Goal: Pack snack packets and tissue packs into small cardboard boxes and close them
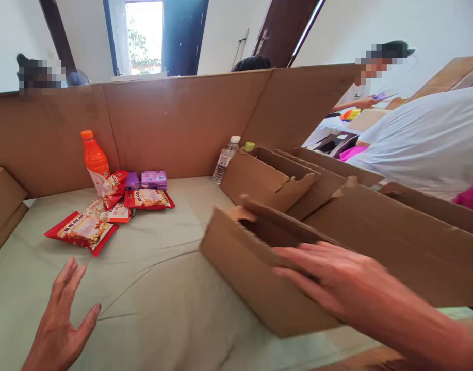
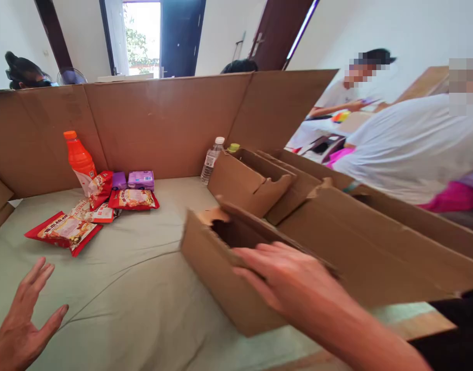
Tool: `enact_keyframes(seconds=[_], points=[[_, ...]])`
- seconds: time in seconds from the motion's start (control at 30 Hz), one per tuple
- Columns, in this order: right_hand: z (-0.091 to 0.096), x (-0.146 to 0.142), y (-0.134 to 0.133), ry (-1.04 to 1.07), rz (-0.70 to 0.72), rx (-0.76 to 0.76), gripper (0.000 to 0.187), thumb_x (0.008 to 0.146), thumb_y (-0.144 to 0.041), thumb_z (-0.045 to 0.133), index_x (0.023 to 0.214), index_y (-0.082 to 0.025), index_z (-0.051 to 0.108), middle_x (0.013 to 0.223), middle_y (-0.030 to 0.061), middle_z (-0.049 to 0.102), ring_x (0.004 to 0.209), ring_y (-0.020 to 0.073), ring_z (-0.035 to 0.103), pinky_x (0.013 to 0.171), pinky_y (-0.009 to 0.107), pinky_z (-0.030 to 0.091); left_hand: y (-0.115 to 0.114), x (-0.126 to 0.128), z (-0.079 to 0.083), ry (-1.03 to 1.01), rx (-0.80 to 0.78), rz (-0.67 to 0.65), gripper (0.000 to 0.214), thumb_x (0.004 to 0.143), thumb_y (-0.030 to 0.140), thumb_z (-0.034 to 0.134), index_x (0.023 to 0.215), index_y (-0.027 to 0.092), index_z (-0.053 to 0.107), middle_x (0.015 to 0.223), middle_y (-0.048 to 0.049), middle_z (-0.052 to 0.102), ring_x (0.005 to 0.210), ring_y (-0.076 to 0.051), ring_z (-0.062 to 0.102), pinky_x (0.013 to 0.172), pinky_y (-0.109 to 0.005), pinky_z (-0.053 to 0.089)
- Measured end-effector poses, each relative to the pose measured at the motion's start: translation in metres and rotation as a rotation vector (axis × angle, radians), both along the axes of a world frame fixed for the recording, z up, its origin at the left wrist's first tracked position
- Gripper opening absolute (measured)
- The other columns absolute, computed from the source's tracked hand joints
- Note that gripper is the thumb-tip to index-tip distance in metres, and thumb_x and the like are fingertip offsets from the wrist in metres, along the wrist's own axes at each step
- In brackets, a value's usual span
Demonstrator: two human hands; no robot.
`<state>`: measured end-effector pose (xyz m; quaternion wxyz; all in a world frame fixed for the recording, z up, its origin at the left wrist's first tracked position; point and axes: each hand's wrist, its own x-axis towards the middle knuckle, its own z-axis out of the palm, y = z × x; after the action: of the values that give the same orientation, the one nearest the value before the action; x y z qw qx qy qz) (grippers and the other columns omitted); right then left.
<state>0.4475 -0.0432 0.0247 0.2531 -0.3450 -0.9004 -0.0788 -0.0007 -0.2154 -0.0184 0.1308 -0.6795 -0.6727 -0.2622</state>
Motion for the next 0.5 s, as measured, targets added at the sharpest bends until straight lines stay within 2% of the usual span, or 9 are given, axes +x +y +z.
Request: enact_keyframes(seconds=[0.07, 0.1, 0.17, 0.23, 0.37, 0.47, 0.5], points=[[0.02, -0.05, -0.011, -0.039, 0.15, -0.012, 0.024, 0.103, -0.021, 0.046, 0.096, -0.022, 0.068, 0.076, 0.0041, 0.071, 0.068, 0.0192, 0.064, 0.072, 0.034, 0.045, -0.002, 0.008, 0.017, 0.028, 0.069, -0.053, 0.068, 0.095, 0.039, 0.058, 0.157, 0.024, 0.033, 0.16, -0.0166, 0.041, 0.137, -0.038, 0.054, 0.097, -0.051, 0.06], [0.028, -0.072, -0.015, -0.06, 0.229, -0.038, 0.024, 0.102, -0.017, 0.046, 0.089, -0.022, 0.067, 0.072, 0.0024, 0.068, 0.066, 0.0175, 0.061, 0.074, 0.034, 0.043, -0.003, 0.012, 0.023, 0.017, 0.091, -0.075, 0.069, 0.095, 0.038, 0.06, 0.157, 0.022, 0.034, 0.159, -0.0172, 0.041, 0.138, -0.037, 0.052, 0.101, -0.052, 0.057], [0.036, -0.107, -0.023, -0.099, 0.38, -0.097, 0.029, 0.1, -0.011, 0.047, 0.077, -0.021, 0.061, 0.067, 0.0001, 0.064, 0.063, 0.0155, 0.055, 0.073, 0.033, 0.039, -0.006, 0.019, 0.034, -0.029, 0.103, -0.115, 0.071, 0.094, 0.032, 0.062, 0.157, 0.018, 0.033, 0.16, -0.0172, 0.04, 0.143, -0.034, 0.048, 0.11, -0.048, 0.051], [0.036, -0.129, -0.032, -0.13, 0.503, -0.13, 0.031, 0.098, -0.008, 0.046, 0.072, -0.02, 0.057, 0.065, -0.0003, 0.061, 0.063, 0.0152, 0.051, 0.072, 0.033, 0.036, -0.01, 0.027, 0.039, -0.075, 0.095, -0.171, 0.074, 0.092, 0.025, 0.064, 0.158, 0.016, 0.03, 0.162, -0.0165, 0.037, 0.147, -0.029, 0.042, 0.117, -0.044, 0.045], [0.034, -0.142, -0.044, -0.195, 0.597, -0.247, 0.026, 0.098, -0.011, 0.048, 0.077, -0.02, 0.061, 0.069, 0.0009, 0.063, 0.068, 0.0165, 0.052, 0.076, 0.034, 0.037, -0.017, 0.039, 0.045, -0.169, 0.022, -0.324, 0.075, 0.09, 0.013, 0.061, 0.157, 0.016, 0.028, 0.157, -0.0135, 0.044, 0.15, -0.026, 0.036, 0.122, -0.044, 0.04], [0.04, -0.141, -0.042, -0.222, 0.614, -0.448, 0.01, 0.096, -0.025, 0.061, 0.091, -0.02, 0.069, 0.089, 0.004, 0.072, 0.088, 0.019, 0.062, 0.093, 0.036, 0.039, -0.014, 0.042, 0.051, -0.203, -0.025, -0.461, 0.071, 0.086, 0.008, 0.057, 0.153, 0.014, 0.034, 0.149, -0.0122, 0.054, 0.149, -0.027, 0.037, 0.122, -0.047, 0.038], [0.043, -0.141, -0.04, -0.233, 0.628, -0.503, 0.013, 0.094, -0.031, 0.067, 0.098, -0.02, 0.071, 0.1, 0.0058, 0.074, 0.098, 0.021, 0.064, 0.101, 0.037, 0.038, -0.011, 0.043, 0.054, -0.194, -0.035, -0.504, 0.068, 0.085, 0.008, 0.055, 0.15, 0.014, 0.037, 0.146, -0.0119, 0.057, 0.148, -0.026, 0.039, 0.123, -0.046, 0.037]])
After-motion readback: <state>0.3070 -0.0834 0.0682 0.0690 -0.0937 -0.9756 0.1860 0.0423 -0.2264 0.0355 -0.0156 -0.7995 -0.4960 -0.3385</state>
